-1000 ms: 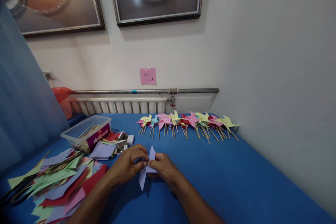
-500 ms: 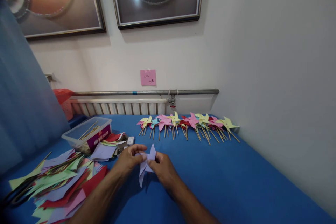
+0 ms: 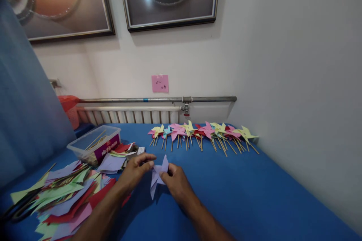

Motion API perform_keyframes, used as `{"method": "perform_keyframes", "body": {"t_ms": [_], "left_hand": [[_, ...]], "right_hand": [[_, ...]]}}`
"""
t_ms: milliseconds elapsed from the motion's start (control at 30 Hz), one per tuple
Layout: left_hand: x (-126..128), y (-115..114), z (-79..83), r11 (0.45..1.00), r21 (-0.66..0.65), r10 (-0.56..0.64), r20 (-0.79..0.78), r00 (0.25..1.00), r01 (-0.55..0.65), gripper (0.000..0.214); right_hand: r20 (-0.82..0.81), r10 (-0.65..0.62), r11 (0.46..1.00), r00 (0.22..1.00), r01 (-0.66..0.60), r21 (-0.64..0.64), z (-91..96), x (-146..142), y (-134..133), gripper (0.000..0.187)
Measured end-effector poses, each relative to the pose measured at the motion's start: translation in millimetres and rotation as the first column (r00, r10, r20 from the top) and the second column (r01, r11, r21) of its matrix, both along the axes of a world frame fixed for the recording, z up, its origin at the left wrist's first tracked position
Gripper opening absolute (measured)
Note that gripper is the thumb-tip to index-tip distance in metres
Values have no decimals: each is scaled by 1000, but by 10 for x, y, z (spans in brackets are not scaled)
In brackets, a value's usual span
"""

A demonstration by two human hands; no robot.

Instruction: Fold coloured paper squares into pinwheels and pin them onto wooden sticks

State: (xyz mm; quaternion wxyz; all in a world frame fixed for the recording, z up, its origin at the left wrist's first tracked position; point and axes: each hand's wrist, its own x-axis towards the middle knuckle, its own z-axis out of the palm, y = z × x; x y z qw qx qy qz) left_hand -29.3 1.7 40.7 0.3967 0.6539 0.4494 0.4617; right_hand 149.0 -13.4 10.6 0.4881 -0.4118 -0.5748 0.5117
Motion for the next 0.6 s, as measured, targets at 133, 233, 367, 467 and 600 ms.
{"method": "perform_keyframes", "body": {"t_ms": [133, 233, 367, 467, 600], "left_hand": [[20, -85, 63, 974, 199, -71, -209, 975, 113, 20], [-1, -27, 20, 971, 234, -14, -186, 982, 58, 24], [-264, 173, -16, 923, 147, 366, -51, 929, -356, 26], [-550, 258, 40, 778, 118, 628, -118, 770, -617, 26], [-734, 254, 115, 712, 242, 697, -354, 623, -659, 25]], "right_hand": [[-35, -19, 1000, 999, 18, -25, 20, 6, 2, 29], [-80, -28, 997, 996, 22, -71, 28, 15, 19, 30], [-105, -159, 978, 982, 142, -153, -15, 48, 91, 31], [-108, -247, 955, 963, 223, -197, -54, 70, 141, 28], [-143, -257, 952, 956, 225, -206, -66, 62, 144, 29]]}}
